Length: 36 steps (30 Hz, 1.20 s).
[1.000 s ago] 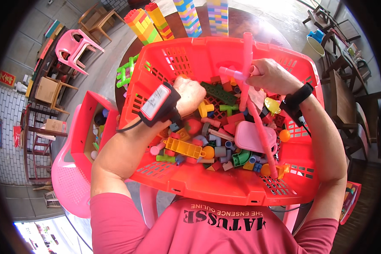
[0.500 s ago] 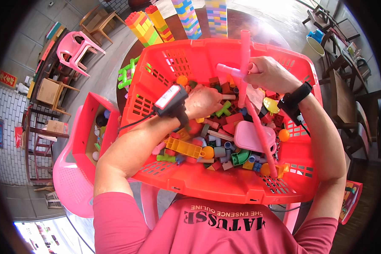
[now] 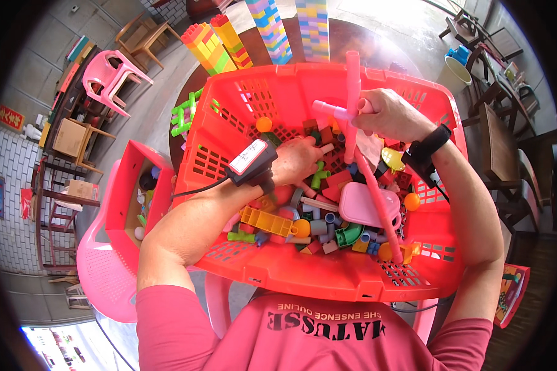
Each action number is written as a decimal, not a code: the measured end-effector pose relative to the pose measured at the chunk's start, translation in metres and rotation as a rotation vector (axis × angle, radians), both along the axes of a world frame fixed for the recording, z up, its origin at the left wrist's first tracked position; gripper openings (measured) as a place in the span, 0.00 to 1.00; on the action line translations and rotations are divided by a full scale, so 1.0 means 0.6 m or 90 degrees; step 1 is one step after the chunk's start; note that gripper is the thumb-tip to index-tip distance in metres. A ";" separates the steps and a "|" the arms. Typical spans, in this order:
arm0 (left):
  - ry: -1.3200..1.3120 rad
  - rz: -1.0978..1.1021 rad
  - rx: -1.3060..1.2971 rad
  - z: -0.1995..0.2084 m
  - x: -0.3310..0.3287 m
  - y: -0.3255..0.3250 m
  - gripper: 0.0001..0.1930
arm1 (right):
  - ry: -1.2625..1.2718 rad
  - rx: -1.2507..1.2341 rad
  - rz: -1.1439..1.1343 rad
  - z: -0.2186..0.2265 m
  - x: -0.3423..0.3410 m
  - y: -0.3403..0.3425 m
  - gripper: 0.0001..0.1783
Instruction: The person assembles colorful plastic toy blocks and pipes by hand, connecting them to form a structure inside a red basket on a table.
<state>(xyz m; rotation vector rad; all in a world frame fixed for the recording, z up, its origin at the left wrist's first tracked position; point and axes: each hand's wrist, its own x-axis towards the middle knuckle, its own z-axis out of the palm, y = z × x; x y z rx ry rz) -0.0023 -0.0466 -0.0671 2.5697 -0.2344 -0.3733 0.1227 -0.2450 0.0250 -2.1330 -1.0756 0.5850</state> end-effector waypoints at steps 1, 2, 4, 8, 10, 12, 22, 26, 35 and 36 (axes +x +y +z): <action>0.000 0.011 0.018 0.004 0.002 0.002 0.15 | 0.012 -0.001 -0.004 0.001 -0.001 0.000 0.10; 0.000 0.022 0.035 0.009 0.004 0.003 0.13 | 0.024 -0.001 -0.008 0.002 -0.002 0.000 0.10; -0.055 0.022 0.120 0.021 0.010 0.012 0.11 | 0.022 0.020 -0.002 0.004 -0.005 0.000 0.11; -0.203 0.069 0.159 0.058 0.025 0.045 0.14 | 0.064 0.024 0.005 0.002 -0.007 0.002 0.11; -0.221 0.108 0.157 0.079 0.029 0.065 0.13 | 0.097 0.033 0.009 -0.002 -0.009 0.003 0.11; -0.230 0.155 0.181 0.093 0.035 0.081 0.11 | 0.081 0.027 0.022 -0.008 -0.010 0.006 0.10; -0.127 0.051 0.204 0.025 0.024 0.094 0.12 | 0.048 0.006 0.049 -0.024 -0.015 0.012 0.11; -0.186 0.062 0.268 -0.012 0.030 0.096 0.11 | 0.032 0.004 0.061 -0.027 -0.013 0.014 0.12; -0.283 0.006 0.306 -0.021 0.024 0.101 0.08 | -0.010 0.000 0.070 -0.036 -0.015 0.013 0.13; -0.273 0.009 0.303 -0.018 0.025 0.099 0.08 | -0.018 0.018 0.077 -0.039 -0.016 0.015 0.13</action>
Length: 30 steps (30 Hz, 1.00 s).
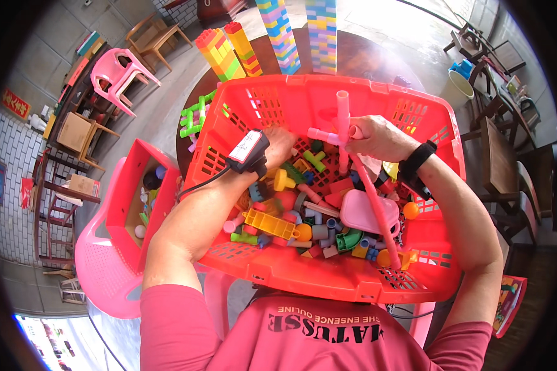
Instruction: The person assembles colorful plastic toy blocks and pipes by hand, connecting them to form a structure inside a red basket on a table.
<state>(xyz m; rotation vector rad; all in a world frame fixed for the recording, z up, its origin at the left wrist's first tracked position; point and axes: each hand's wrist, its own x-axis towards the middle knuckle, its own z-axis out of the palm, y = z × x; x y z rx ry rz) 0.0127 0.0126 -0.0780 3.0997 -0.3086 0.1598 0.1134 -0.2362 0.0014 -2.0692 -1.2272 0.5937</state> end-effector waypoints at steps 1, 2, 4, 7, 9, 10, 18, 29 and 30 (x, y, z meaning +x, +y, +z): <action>0.014 0.007 -0.001 0.004 0.001 -0.002 0.09 | -0.007 0.017 0.007 -0.004 -0.001 0.002 0.13; 0.036 0.040 -0.010 0.009 0.004 -0.003 0.09 | -0.015 0.025 0.008 -0.007 -0.001 0.004 0.13; 0.091 0.111 -0.024 0.026 0.013 -0.002 0.11 | 0.004 0.031 0.009 -0.013 -0.002 0.006 0.14; -0.142 0.120 -0.114 0.062 0.026 0.002 0.11 | 0.010 0.036 -0.001 -0.016 0.000 0.007 0.14; -0.178 0.165 -0.418 0.091 0.028 -0.003 0.09 | 0.014 0.034 -0.005 -0.015 0.002 0.007 0.14; -0.158 0.142 -0.605 0.106 0.026 -0.008 0.09 | 0.020 0.029 -0.006 -0.014 0.002 0.006 0.14; -0.206 -0.113 -0.840 0.180 -0.021 -0.080 0.15 | -0.013 0.010 0.000 -0.006 -0.008 0.012 0.13; -0.325 -0.111 -0.699 0.186 -0.023 -0.092 0.14 | -0.078 0.005 0.042 0.000 -0.024 0.021 0.06; -0.323 -0.106 -0.691 0.185 -0.023 -0.093 0.14 | -0.073 0.011 0.047 0.000 -0.023 0.020 0.06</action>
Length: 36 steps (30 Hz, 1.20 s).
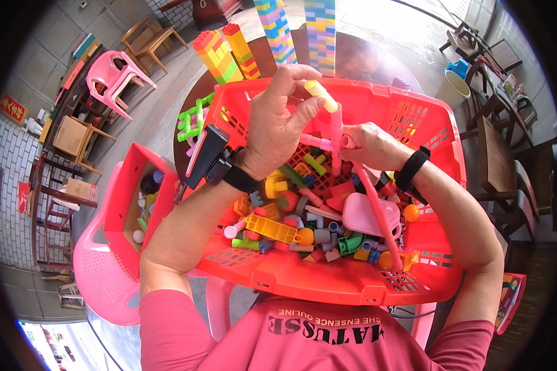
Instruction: The person assembles colorful plastic toy blocks and pipes by hand, connecting them to form a structure inside a red basket on a table.
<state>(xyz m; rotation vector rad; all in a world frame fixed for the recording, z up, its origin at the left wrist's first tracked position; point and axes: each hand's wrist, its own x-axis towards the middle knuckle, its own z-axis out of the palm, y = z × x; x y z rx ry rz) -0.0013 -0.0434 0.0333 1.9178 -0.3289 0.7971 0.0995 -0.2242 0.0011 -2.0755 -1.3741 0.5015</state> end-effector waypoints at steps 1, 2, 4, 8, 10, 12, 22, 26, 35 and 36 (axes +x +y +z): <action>0.004 0.005 0.007 0.000 0.000 -0.001 0.14 | 0.005 0.006 0.005 0.000 0.001 -0.001 0.06; 0.008 0.010 0.015 0.001 0.000 -0.001 0.14 | 0.004 0.008 0.006 0.000 0.001 -0.001 0.06; 0.001 0.007 0.028 0.004 0.001 -0.002 0.14 | 0.036 0.002 0.010 -0.001 0.001 -0.001 0.07; -0.013 0.003 0.077 0.011 0.001 -0.004 0.16 | 0.012 -0.021 0.004 -0.003 0.001 0.001 0.07; 0.006 -0.009 0.091 0.015 0.001 -0.006 0.16 | 0.027 -0.023 0.008 -0.004 0.001 0.001 0.07; 0.018 -0.015 0.104 0.017 0.002 -0.007 0.17 | 0.034 -0.023 0.011 -0.006 0.002 0.001 0.07; 0.122 -0.062 0.062 0.004 0.012 -0.016 0.28 | 0.028 -0.006 0.019 -0.002 0.001 0.001 0.08; 0.094 -0.087 -0.001 -0.008 0.019 -0.005 0.28 | 0.095 -0.008 -0.012 0.006 -0.001 -0.003 0.09; 0.295 0.225 0.396 -0.076 0.036 0.079 0.17 | -0.035 -0.050 -0.047 0.006 0.028 -0.018 0.10; 0.335 0.235 0.510 -0.088 0.034 0.085 0.16 | -0.043 -0.049 -0.045 0.005 0.030 -0.019 0.10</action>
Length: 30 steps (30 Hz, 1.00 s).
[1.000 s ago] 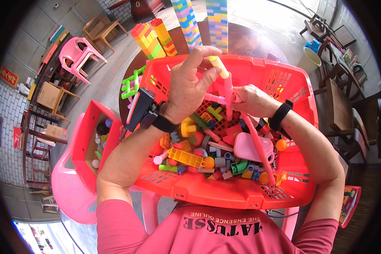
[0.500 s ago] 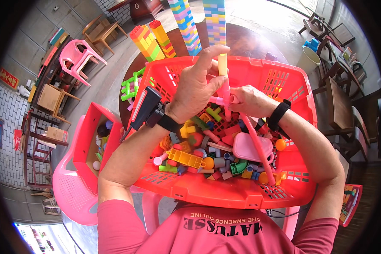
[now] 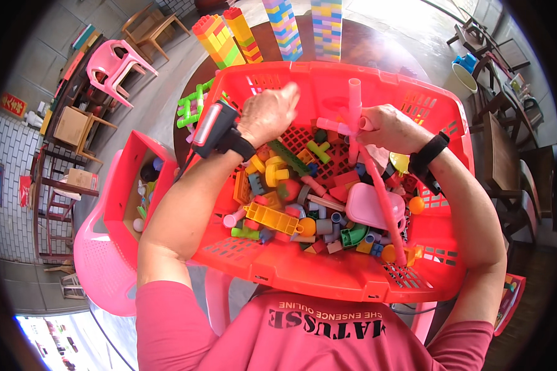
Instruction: The person assembles colorful plastic toy blocks and pipes by hand, connecting them to form a structure inside a red basket on a table.
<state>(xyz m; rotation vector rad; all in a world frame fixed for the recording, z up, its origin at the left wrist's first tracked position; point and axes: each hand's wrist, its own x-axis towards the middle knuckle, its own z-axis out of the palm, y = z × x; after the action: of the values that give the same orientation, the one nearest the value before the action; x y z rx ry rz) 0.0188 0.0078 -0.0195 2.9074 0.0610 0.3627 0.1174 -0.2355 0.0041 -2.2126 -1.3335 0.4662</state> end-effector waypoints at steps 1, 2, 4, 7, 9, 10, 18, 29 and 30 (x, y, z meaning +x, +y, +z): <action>0.074 0.006 0.110 -0.011 -0.001 0.004 0.16 | -0.008 -0.006 -0.004 0.000 0.001 0.000 0.10; 0.113 0.005 0.129 -0.020 -0.001 0.006 0.16 | 0.017 0.000 -0.011 0.000 0.002 -0.001 0.10; 0.225 0.007 0.182 -0.034 0.000 0.007 0.16 | 0.066 0.001 -0.041 0.004 0.004 -0.004 0.10; 0.032 -0.049 0.184 -0.061 -0.002 -0.018 0.18 | 0.094 0.095 -0.055 0.016 0.006 -0.010 0.10; 0.041 -0.154 0.106 -0.076 0.002 -0.035 0.21 | 0.108 0.106 -0.074 0.026 0.007 -0.014 0.11; 0.000 -0.216 0.074 -0.086 -0.002 -0.046 0.22 | 0.101 0.106 -0.085 0.030 0.007 -0.015 0.12; 0.150 -0.091 0.202 -0.089 -0.009 -0.037 0.14 | 0.111 0.099 -0.093 0.035 0.002 -0.011 0.12; 0.233 -0.236 0.012 -0.048 -0.014 -0.038 0.12 | 0.076 0.121 -0.076 0.033 0.005 -0.014 0.12; 0.287 -0.278 -0.046 -0.041 -0.013 -0.038 0.13 | 0.068 0.119 -0.074 0.032 0.004 -0.014 0.12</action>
<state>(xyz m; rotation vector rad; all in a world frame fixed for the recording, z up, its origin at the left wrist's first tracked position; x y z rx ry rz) 0.0109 -0.0150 -0.0441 2.7631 -0.4713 -0.3580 0.1199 -0.2437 0.0234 -2.0691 -1.1375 0.3939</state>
